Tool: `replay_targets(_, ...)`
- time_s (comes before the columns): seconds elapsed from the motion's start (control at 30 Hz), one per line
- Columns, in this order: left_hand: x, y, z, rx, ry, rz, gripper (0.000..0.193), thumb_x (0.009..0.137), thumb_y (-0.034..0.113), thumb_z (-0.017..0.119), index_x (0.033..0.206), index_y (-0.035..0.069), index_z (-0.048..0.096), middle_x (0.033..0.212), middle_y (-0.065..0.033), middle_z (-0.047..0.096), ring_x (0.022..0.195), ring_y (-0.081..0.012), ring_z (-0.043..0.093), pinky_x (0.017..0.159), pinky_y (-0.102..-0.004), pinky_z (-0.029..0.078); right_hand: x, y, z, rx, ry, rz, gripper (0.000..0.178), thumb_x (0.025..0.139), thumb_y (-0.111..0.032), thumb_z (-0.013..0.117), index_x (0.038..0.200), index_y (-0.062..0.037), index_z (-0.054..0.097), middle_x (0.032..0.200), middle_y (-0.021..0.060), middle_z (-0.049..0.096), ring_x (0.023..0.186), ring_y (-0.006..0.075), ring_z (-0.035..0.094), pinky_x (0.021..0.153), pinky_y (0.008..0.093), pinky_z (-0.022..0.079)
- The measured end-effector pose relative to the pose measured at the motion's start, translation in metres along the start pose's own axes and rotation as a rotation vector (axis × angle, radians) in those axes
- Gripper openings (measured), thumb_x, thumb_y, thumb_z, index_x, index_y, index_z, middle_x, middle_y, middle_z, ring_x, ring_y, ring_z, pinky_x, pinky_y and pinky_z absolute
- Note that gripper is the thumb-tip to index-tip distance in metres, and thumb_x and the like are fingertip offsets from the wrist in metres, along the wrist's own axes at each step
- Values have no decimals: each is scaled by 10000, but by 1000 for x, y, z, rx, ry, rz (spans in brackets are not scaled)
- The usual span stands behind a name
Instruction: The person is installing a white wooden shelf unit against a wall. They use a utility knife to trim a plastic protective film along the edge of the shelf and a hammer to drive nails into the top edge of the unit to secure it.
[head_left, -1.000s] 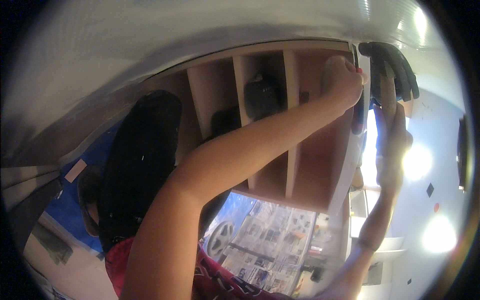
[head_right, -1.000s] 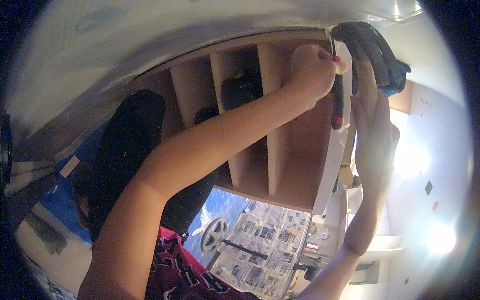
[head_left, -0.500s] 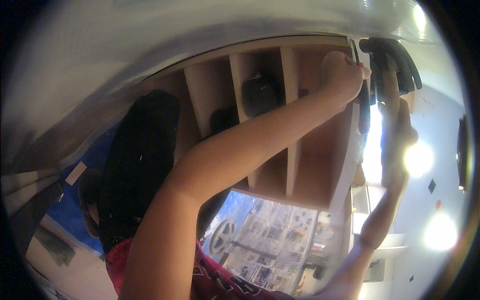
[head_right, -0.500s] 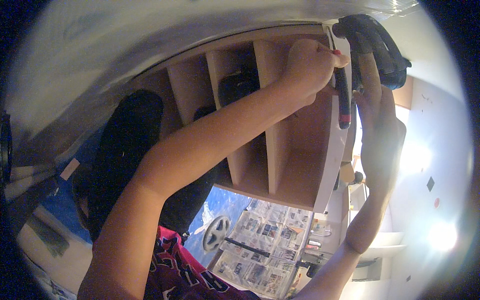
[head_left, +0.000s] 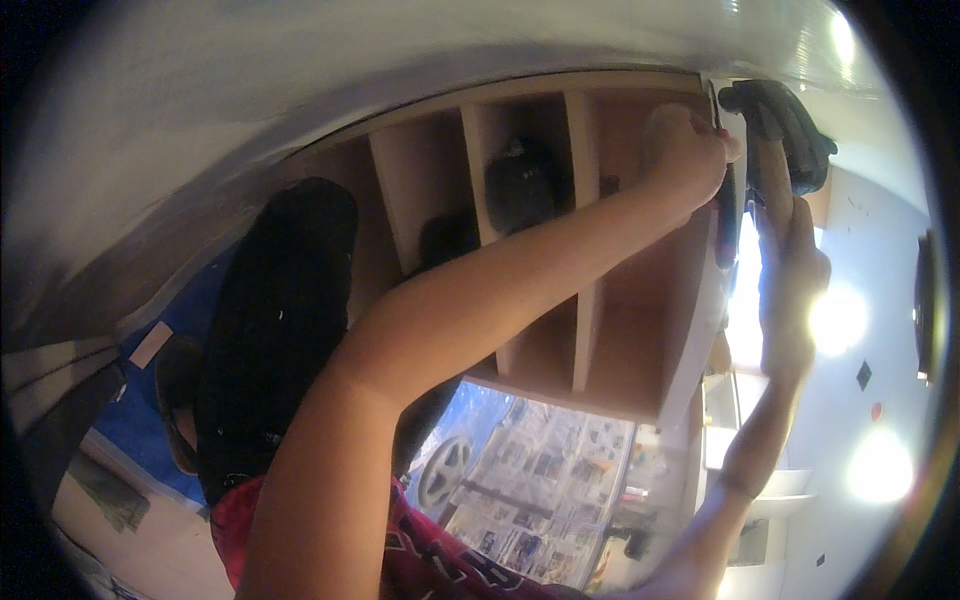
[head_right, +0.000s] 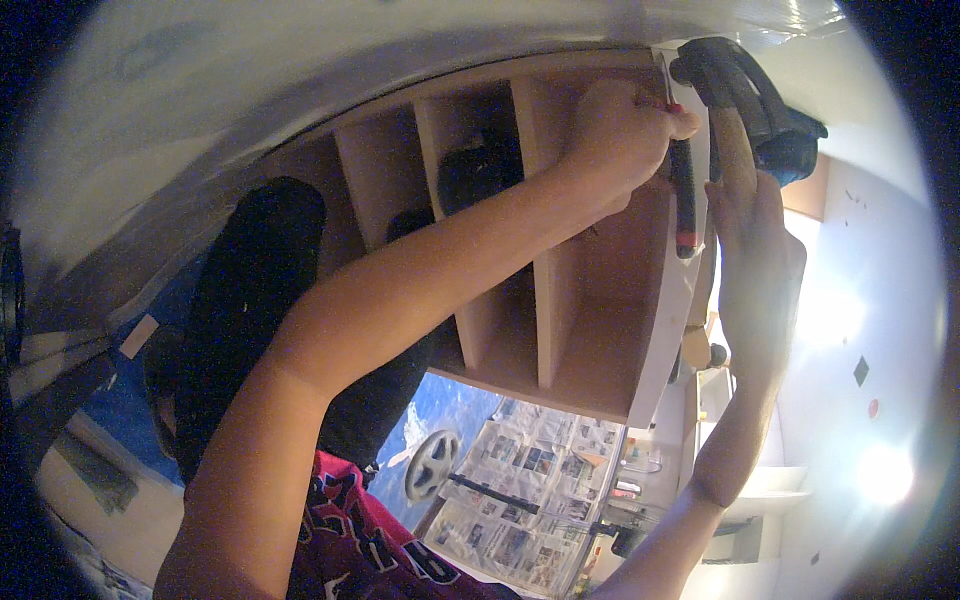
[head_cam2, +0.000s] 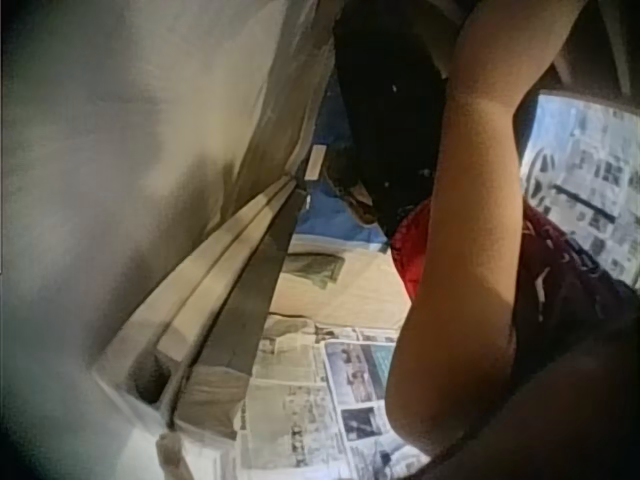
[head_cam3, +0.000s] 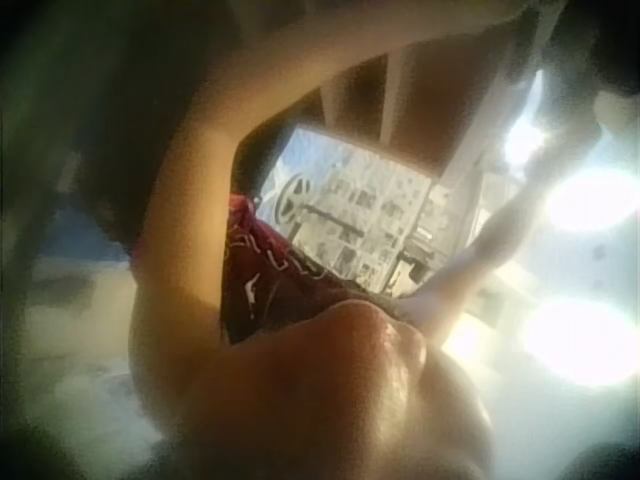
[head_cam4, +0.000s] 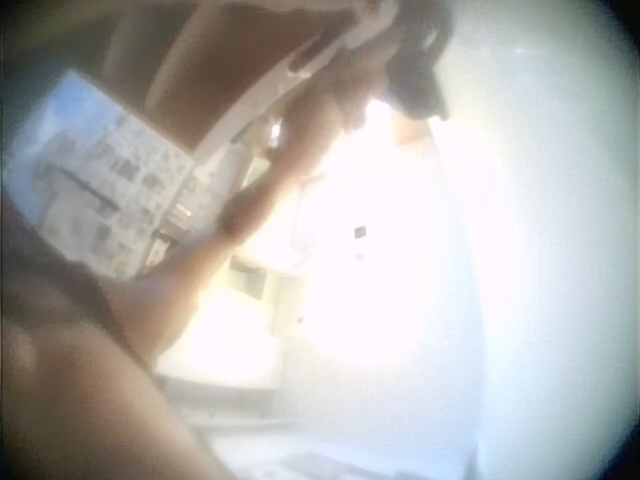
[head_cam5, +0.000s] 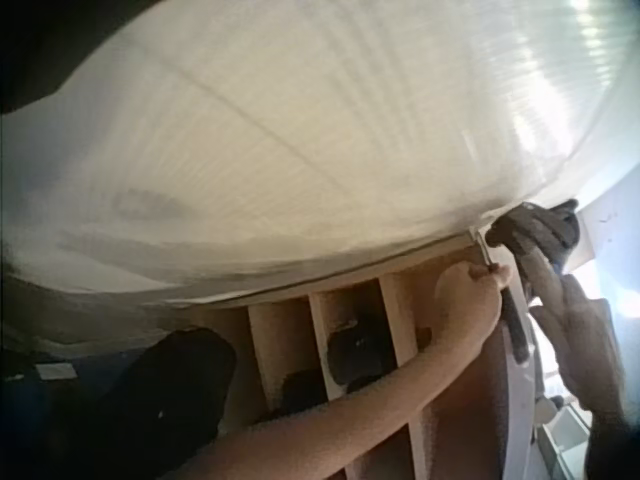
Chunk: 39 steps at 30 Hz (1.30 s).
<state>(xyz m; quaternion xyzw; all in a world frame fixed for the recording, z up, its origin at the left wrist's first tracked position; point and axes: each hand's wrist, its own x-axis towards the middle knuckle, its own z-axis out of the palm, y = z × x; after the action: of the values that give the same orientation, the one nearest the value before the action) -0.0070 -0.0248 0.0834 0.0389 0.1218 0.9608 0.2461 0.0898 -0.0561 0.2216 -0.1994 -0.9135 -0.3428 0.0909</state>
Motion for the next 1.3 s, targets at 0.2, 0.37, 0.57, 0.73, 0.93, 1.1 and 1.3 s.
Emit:
replay_targets(0.2, -4, 5, 1, -34, 23, -8, 235, 784, 67, 787, 644, 25, 603, 669, -140, 659, 622, -255, 687, 541, -413, 551, -11, -15, 3, -76, 23, -113, 294, 1059, -295, 553, 1283, -108, 589, 804, 170, 691, 671, 264, 658, 630, 393, 497)
replay_targets(0.37, 5, 2, -5, 4, 66, 43, 228, 764, 82, 795, 631, 14, 622, 635, -159, 655, 631, -279, 689, 612, -426, 543, 0, -11, 10, -97, 49, -268, 260, 1058, -305, 549, 1239, -125, 595, 788, 172, 673, 709, 290, 684, 688, 414, 518)
replay_targets(0.57, 9, 0, -3, 79, 79, 56, 224, 768, 96, 797, 651, 0, 633, 679, -174, 680, 668, -297, 691, 701, -411, 524, 6, -10, 9, -11, -35, -29, 239, 1049, -292, 571, 1194, -103, 587, 843, 208, 701, 727, 277, 702, 650, 415, 509)
replay_targets(0.73, -4, 2, 4, -12, 45, 5, 185, 776, 82, 795, 713, 1, 642, 736, -166, 696, 667, -283, 689, 704, -409, 538, -19, -21, -3, -15, 55, 8, 255, 1037, -290, 595, 1178, -78, 585, 812, 217, 693, 680, 271, 682, 613, 407, 494)
replay_targets(0.93, -5, 12, -2, -61, 14, -81, 211, 773, 69, 801, 704, 24, 607, 742, -142, 684, 757, -266, 702, 726, -386, 536, 2, -4, -4, -112, -33, -55, 366, 1037, -291, 611, 1280, -17, 596, 861, 205, 709, 652, 196, 618, 559, 345, 490)
replay_targets(1.1, 1, -7, 7, 36, 60, 38, 238, 777, 134, 836, 710, 18, 638, 697, -113, 660, 636, -222, 623, 621, -387, 478, -11, -3, -10, -33, 119, -147, 382, 1048, -325, 583, 1259, -7, 598, 802, 142, 674, 569, 167, 527, 508, 322, 439)
replay_targets(1.3, 1, -12, 6, 3, 66, 33, 236, 772, 135, 836, 747, 9, 638, 722, -107, 663, 649, -207, 631, 631, -373, 487, -14, -9, -12, -3, 25, -57, 374, 1049, -321, 576, 1265, -16, 594, 824, 133, 655, 579, 144, 511, 508, 326, 426)
